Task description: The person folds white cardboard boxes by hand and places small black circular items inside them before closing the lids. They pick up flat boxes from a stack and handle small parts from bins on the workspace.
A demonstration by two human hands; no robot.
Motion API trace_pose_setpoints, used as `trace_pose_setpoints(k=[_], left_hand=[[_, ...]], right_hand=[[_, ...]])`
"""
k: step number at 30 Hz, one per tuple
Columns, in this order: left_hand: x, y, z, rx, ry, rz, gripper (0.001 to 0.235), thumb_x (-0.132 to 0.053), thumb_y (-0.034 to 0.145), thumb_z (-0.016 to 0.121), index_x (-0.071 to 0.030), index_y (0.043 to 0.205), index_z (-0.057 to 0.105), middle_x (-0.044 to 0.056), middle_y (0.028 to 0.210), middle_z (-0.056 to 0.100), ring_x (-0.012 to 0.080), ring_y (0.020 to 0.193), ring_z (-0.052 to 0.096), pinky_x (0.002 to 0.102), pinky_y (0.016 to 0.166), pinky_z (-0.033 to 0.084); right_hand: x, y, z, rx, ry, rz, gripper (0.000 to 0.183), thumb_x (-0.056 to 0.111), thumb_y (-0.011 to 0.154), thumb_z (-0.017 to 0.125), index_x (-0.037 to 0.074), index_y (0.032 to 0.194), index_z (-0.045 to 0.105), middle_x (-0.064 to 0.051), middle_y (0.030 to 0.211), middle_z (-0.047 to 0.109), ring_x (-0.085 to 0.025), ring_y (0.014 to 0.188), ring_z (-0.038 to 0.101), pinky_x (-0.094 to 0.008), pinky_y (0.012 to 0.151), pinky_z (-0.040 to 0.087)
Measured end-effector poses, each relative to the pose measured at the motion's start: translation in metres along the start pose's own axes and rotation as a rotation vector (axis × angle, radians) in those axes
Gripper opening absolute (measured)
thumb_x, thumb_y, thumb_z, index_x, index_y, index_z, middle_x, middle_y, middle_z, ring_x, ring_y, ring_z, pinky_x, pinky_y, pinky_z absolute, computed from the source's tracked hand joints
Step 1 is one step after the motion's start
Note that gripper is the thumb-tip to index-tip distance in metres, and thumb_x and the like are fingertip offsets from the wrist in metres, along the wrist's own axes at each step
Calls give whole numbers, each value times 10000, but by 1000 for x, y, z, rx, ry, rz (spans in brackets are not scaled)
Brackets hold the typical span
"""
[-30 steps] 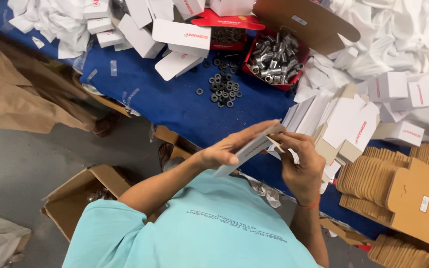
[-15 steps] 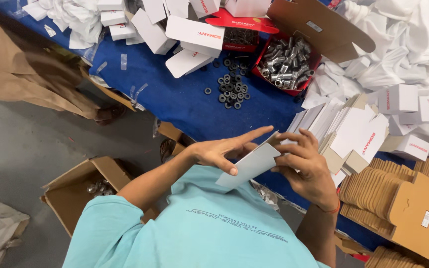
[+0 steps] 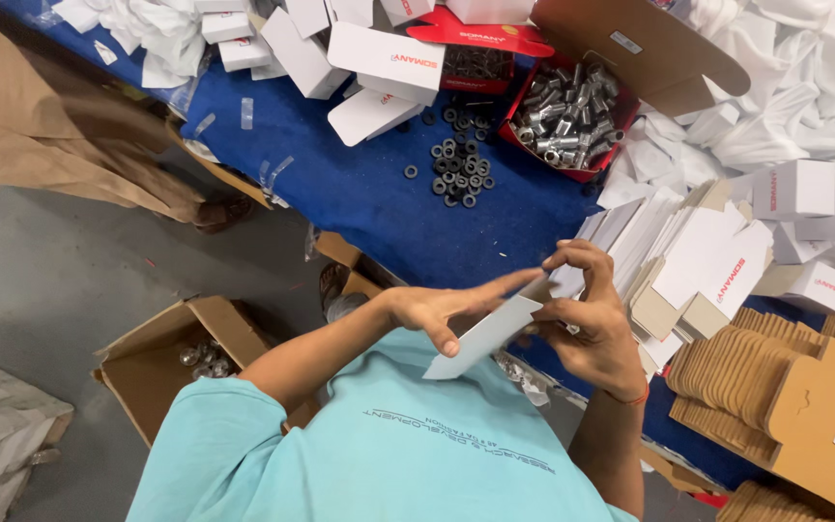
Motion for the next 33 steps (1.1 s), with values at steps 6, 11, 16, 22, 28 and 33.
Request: trace_pose_setpoints(k=[6,11,16,22,28,33], left_hand=[[-45,-31,-47,-527,533,95,1254,-486,680,888,-39,1635,208,194,1462,510,294,1389,493,410,1190,399],[-55,-40,-48,-784,545,212,760,-309,853,837,-1,1433,455,68,1203,636,141,1127,594,312,985,520],[-45,-52,-60,-860,535,168,323,-237,1054,613,11,1258,641,18,951,701,71,885,610,229,797,515],[-62,-58,-59,-1015,608,346,193,-114,1048,626,60,1103,690,22,923,733,73,841,645,228,781,537],[-72,-64,-71,-1075,633,380,217,-97,1064,598,55,1201,671,18,958,705,74,891,625,230,837,525],[-74,-60,-89,-1051,563,439,354,-115,1121,598,20,1441,527,84,1211,663,134,1087,618,293,985,515]], right_hand=[[-2,-5,-16,-253,400,38,390,99,837,851,46,1185,682,-122,1530,391,-312,1490,389,-470,1243,384],[-68,-34,33,-372,744,482,364,114,1021,660,-36,1349,610,-98,1226,677,-147,1128,626,-260,983,504],[-103,-56,36,-542,667,509,214,32,1073,619,-51,1264,664,-16,1026,690,-58,910,590,-205,804,488],[-103,-61,49,-541,560,485,202,15,1032,657,-29,1228,672,16,961,687,-42,843,579,-199,736,477],[-120,-63,78,-367,486,513,148,-28,1061,668,-28,1190,739,-18,951,708,-64,853,574,-227,741,484],[-123,-45,99,-279,616,483,302,-74,1008,637,-39,1306,598,-57,1123,702,-108,1027,661,-263,879,548]])
Point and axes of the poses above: each hand's wrist, its own y-axis towards the middle knuckle, its own z-axis out of the palm, x = y × z, the point moved 10 cm from there along y, towards the middle knuckle
